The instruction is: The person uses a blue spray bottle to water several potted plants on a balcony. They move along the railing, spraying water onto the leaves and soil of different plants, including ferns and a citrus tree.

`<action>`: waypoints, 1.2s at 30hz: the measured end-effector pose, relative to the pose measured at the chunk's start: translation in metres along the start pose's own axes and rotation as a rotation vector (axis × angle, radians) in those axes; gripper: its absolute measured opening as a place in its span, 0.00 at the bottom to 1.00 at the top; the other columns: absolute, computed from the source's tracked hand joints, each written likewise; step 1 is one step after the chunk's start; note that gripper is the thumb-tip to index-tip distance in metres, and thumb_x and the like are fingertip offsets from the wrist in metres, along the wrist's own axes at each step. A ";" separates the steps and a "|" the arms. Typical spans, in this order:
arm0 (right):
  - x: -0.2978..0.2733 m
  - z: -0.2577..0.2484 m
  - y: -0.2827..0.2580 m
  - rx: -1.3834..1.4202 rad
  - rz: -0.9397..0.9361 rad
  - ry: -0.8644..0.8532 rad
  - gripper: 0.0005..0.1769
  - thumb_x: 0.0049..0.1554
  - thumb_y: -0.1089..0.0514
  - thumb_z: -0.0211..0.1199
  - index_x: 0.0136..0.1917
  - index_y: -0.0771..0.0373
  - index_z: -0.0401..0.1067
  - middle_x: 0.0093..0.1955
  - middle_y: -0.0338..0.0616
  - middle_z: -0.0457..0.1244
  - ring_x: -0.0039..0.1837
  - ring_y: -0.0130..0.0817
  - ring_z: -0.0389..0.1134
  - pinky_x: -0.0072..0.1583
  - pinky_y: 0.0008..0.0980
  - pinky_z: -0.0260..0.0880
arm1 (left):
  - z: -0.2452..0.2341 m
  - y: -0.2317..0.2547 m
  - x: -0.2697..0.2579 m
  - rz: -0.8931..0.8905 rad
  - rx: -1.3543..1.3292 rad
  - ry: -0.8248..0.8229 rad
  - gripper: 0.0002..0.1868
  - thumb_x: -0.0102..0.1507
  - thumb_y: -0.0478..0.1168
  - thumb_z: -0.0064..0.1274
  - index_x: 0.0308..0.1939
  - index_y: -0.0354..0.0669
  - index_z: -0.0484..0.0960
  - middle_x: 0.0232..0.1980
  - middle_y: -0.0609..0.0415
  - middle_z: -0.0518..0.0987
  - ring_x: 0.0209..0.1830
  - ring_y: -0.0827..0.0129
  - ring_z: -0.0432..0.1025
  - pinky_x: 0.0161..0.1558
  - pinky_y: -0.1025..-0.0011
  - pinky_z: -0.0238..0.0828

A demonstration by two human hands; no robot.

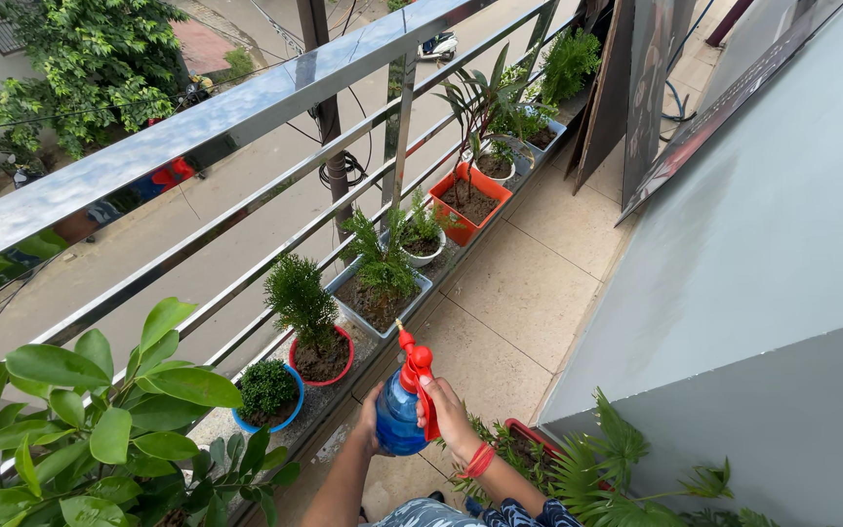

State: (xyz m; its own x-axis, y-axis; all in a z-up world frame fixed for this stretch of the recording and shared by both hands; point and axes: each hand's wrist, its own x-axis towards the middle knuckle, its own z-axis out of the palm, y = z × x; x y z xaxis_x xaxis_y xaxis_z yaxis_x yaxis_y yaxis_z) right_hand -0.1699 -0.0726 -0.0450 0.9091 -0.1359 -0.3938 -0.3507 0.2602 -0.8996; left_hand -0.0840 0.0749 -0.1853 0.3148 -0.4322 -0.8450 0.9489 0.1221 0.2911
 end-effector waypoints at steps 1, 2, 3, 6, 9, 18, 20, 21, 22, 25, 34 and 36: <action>0.005 0.000 0.006 -0.039 0.000 -0.047 0.24 0.65 0.37 0.51 0.50 0.62 0.64 0.34 0.39 0.61 0.35 0.26 0.63 0.41 0.27 0.67 | -0.002 -0.004 -0.001 0.035 -0.119 -0.112 0.44 0.61 0.74 0.35 0.63 0.44 0.81 0.58 0.40 0.83 0.55 0.48 0.78 0.62 0.47 0.71; 0.008 0.001 0.014 -0.078 0.004 -0.094 0.24 0.65 0.37 0.49 0.52 0.61 0.64 0.33 0.38 0.61 0.34 0.26 0.63 0.41 0.26 0.67 | -0.006 -0.010 -0.003 0.042 -0.166 -0.091 0.44 0.62 0.73 0.33 0.62 0.44 0.81 0.57 0.40 0.83 0.53 0.49 0.78 0.61 0.47 0.71; 0.011 0.002 0.021 -0.117 0.007 -0.141 0.24 0.65 0.37 0.48 0.53 0.60 0.65 0.33 0.38 0.61 0.34 0.26 0.63 0.41 0.26 0.68 | -0.011 -0.018 -0.007 0.048 -0.212 -0.070 0.43 0.63 0.72 0.31 0.62 0.44 0.81 0.56 0.41 0.83 0.51 0.49 0.78 0.60 0.48 0.71; 0.020 0.006 0.042 -0.132 0.022 -0.245 0.24 0.66 0.37 0.48 0.54 0.61 0.65 0.34 0.38 0.61 0.35 0.25 0.63 0.41 0.27 0.68 | -0.024 -0.030 -0.017 0.094 -0.327 -0.008 0.40 0.65 0.69 0.33 0.61 0.43 0.81 0.56 0.41 0.84 0.52 0.49 0.78 0.60 0.48 0.71; 0.024 0.012 0.056 -0.129 0.038 -0.291 0.25 0.66 0.37 0.48 0.54 0.62 0.64 0.35 0.38 0.61 0.36 0.26 0.63 0.42 0.27 0.69 | -0.042 -0.038 -0.025 0.127 -0.390 0.029 0.38 0.65 0.67 0.34 0.61 0.45 0.81 0.57 0.42 0.83 0.53 0.49 0.78 0.61 0.49 0.71; 0.019 0.034 0.067 0.002 0.058 -0.320 0.24 0.66 0.38 0.50 0.54 0.62 0.65 0.36 0.40 0.63 0.37 0.28 0.65 0.44 0.29 0.70 | -0.071 -0.032 -0.045 0.193 -0.416 0.094 0.35 0.64 0.64 0.40 0.60 0.43 0.82 0.58 0.43 0.84 0.55 0.49 0.78 0.63 0.51 0.70; 0.014 0.036 0.067 0.050 0.091 -0.291 0.23 0.65 0.39 0.50 0.55 0.61 0.64 0.37 0.41 0.62 0.37 0.28 0.65 0.44 0.30 0.70 | -0.075 -0.031 -0.048 0.182 -0.387 0.108 0.34 0.64 0.64 0.40 0.60 0.44 0.82 0.58 0.43 0.84 0.55 0.49 0.78 0.63 0.51 0.70; 0.011 0.037 0.066 0.074 0.108 -0.277 0.22 0.64 0.39 0.50 0.55 0.61 0.64 0.37 0.41 0.62 0.38 0.28 0.65 0.45 0.31 0.70 | -0.075 -0.030 -0.048 0.167 -0.373 0.135 0.34 0.64 0.64 0.41 0.60 0.44 0.82 0.58 0.43 0.83 0.55 0.49 0.78 0.63 0.51 0.70; 0.006 0.036 0.066 0.064 0.106 -0.275 0.23 0.65 0.39 0.50 0.54 0.61 0.63 0.37 0.41 0.62 0.38 0.28 0.65 0.45 0.30 0.70 | -0.076 -0.034 -0.049 0.147 -0.362 0.165 0.33 0.64 0.64 0.42 0.59 0.44 0.82 0.58 0.43 0.83 0.55 0.49 0.78 0.63 0.51 0.71; -0.010 0.039 0.065 0.046 0.080 -0.269 0.23 0.65 0.39 0.51 0.54 0.62 0.63 0.37 0.40 0.62 0.38 0.28 0.65 0.45 0.30 0.70 | -0.074 -0.043 -0.051 0.173 -0.419 0.188 0.33 0.64 0.63 0.44 0.59 0.42 0.81 0.57 0.43 0.83 0.55 0.49 0.78 0.63 0.50 0.71; -0.059 0.032 0.064 0.123 -0.009 -0.300 0.20 0.66 0.41 0.51 0.50 0.61 0.62 0.37 0.41 0.61 0.39 0.28 0.64 0.45 0.30 0.68 | -0.068 -0.068 -0.069 0.276 -0.472 0.298 0.38 0.62 0.65 0.50 0.65 0.40 0.75 0.61 0.42 0.80 0.57 0.49 0.77 0.63 0.47 0.71; -0.074 0.032 0.059 0.179 -0.018 -0.305 0.19 0.66 0.42 0.52 0.50 0.60 0.62 0.38 0.41 0.61 0.39 0.29 0.64 0.46 0.30 0.68 | -0.070 -0.082 -0.074 0.283 -0.418 0.311 0.39 0.62 0.67 0.48 0.65 0.41 0.75 0.61 0.43 0.80 0.56 0.50 0.77 0.62 0.49 0.67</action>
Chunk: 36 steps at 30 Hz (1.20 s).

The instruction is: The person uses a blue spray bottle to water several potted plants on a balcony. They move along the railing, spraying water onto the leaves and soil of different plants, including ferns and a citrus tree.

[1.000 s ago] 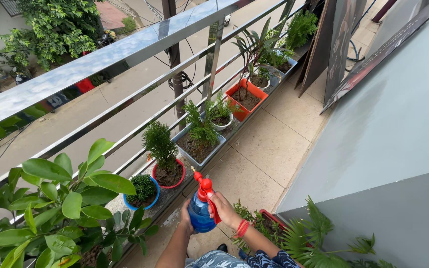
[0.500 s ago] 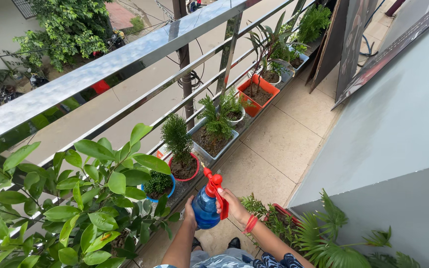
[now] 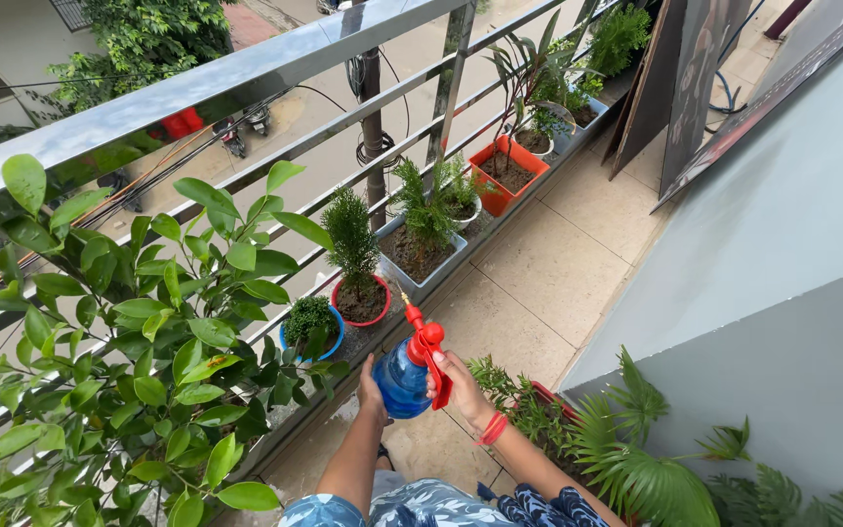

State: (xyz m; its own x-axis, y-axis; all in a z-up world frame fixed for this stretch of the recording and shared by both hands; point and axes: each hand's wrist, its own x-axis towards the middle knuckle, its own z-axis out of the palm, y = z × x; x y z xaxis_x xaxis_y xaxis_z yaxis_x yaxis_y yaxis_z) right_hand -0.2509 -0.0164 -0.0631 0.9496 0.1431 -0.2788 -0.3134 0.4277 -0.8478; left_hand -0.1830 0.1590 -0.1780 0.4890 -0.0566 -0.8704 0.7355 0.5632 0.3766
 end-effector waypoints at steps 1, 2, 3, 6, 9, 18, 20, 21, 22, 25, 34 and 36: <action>-0.006 0.004 -0.003 -0.008 0.004 0.009 0.19 0.65 0.42 0.52 0.51 0.60 0.62 0.38 0.40 0.61 0.40 0.28 0.64 0.46 0.30 0.68 | -0.002 -0.002 0.000 0.011 0.026 -0.002 0.40 0.62 0.68 0.47 0.65 0.41 0.74 0.61 0.44 0.80 0.55 0.51 0.77 0.62 0.49 0.65; -0.020 0.008 -0.002 -0.017 0.014 0.020 0.19 0.65 0.42 0.52 0.51 0.60 0.63 0.38 0.40 0.61 0.40 0.27 0.63 0.46 0.30 0.68 | -0.004 -0.009 -0.002 0.038 -0.030 -0.053 0.39 0.62 0.66 0.48 0.64 0.40 0.75 0.60 0.42 0.80 0.55 0.50 0.78 0.61 0.50 0.68; -0.031 0.011 -0.003 -0.026 0.023 0.031 0.19 0.64 0.41 0.52 0.52 0.59 0.64 0.39 0.40 0.61 0.40 0.27 0.63 0.46 0.29 0.68 | -0.005 -0.015 -0.003 0.065 -0.086 -0.103 0.37 0.62 0.64 0.49 0.63 0.38 0.75 0.59 0.41 0.81 0.54 0.50 0.79 0.60 0.50 0.71; -0.052 0.012 -0.004 0.000 0.034 0.051 0.19 0.66 0.42 0.54 0.51 0.60 0.61 0.39 0.40 0.60 0.41 0.27 0.63 0.47 0.30 0.69 | -0.014 -0.037 -0.010 0.080 -0.139 -0.127 0.35 0.62 0.61 0.50 0.60 0.36 0.78 0.56 0.40 0.83 0.51 0.50 0.80 0.59 0.49 0.75; -0.060 0.009 0.003 0.058 0.035 0.049 0.19 0.64 0.42 0.53 0.54 0.60 0.63 0.39 0.38 0.60 0.41 0.25 0.63 0.46 0.30 0.68 | -0.017 -0.050 -0.017 0.068 -0.129 -0.137 0.33 0.62 0.61 0.50 0.57 0.36 0.80 0.54 0.41 0.84 0.49 0.50 0.80 0.58 0.49 0.76; -0.093 0.016 0.031 -0.014 -0.090 0.055 0.18 0.65 0.43 0.52 0.55 0.60 0.64 0.37 0.39 0.59 0.39 0.27 0.62 0.47 0.30 0.67 | -0.026 -0.049 -0.033 0.246 0.057 0.005 0.39 0.59 0.63 0.55 0.62 0.36 0.78 0.58 0.42 0.82 0.54 0.55 0.79 0.62 0.58 0.71; -0.096 0.022 0.029 -0.039 -0.131 0.051 0.19 0.64 0.43 0.50 0.55 0.60 0.65 0.37 0.40 0.59 0.39 0.26 0.61 0.47 0.29 0.67 | -0.030 -0.045 -0.032 0.295 0.120 0.030 0.40 0.59 0.64 0.55 0.63 0.36 0.78 0.60 0.43 0.81 0.56 0.57 0.78 0.63 0.60 0.69; -0.097 0.026 0.029 -0.051 -0.151 0.049 0.19 0.64 0.43 0.50 0.55 0.60 0.65 0.36 0.40 0.60 0.39 0.26 0.61 0.47 0.29 0.66 | -0.030 -0.042 -0.032 0.311 0.118 0.021 0.40 0.59 0.64 0.55 0.63 0.36 0.78 0.61 0.43 0.81 0.57 0.57 0.77 0.63 0.60 0.68; -0.097 0.029 0.030 -0.045 -0.145 0.044 0.18 0.65 0.43 0.50 0.53 0.60 0.64 0.37 0.40 0.60 0.39 0.26 0.61 0.47 0.29 0.67 | -0.030 -0.039 -0.032 0.327 0.121 0.009 0.41 0.59 0.64 0.54 0.63 0.35 0.78 0.61 0.43 0.81 0.57 0.57 0.77 0.63 0.60 0.68; -0.091 0.036 0.032 -0.034 -0.131 0.020 0.18 0.66 0.43 0.51 0.49 0.61 0.62 0.38 0.40 0.60 0.40 0.27 0.61 0.47 0.30 0.67 | -0.037 -0.032 -0.033 0.277 0.089 -0.027 0.41 0.58 0.64 0.54 0.64 0.36 0.77 0.59 0.43 0.81 0.56 0.57 0.78 0.62 0.59 0.70; -0.079 0.055 0.060 -0.112 -0.044 0.047 0.19 0.65 0.42 0.51 0.49 0.61 0.64 0.35 0.40 0.60 0.37 0.28 0.63 0.44 0.28 0.67 | -0.077 -0.033 -0.047 0.094 -0.093 0.002 0.38 0.60 0.62 0.55 0.60 0.33 0.79 0.56 0.40 0.83 0.51 0.52 0.80 0.60 0.54 0.74; -0.074 0.056 0.066 -0.065 -0.021 0.066 0.19 0.64 0.42 0.52 0.49 0.60 0.63 0.35 0.40 0.60 0.36 0.29 0.63 0.44 0.29 0.67 | -0.079 -0.030 -0.048 0.052 -0.098 -0.011 0.37 0.60 0.62 0.54 0.60 0.34 0.79 0.55 0.40 0.83 0.51 0.51 0.79 0.59 0.53 0.74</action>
State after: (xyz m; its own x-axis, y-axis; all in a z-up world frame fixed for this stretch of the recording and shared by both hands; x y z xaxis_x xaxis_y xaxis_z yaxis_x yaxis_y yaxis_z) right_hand -0.3422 0.0511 -0.0732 0.9548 0.0747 -0.2876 -0.2943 0.3709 -0.8808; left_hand -0.2659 0.2100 -0.1730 0.5313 -0.0340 -0.8465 0.6599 0.6432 0.3884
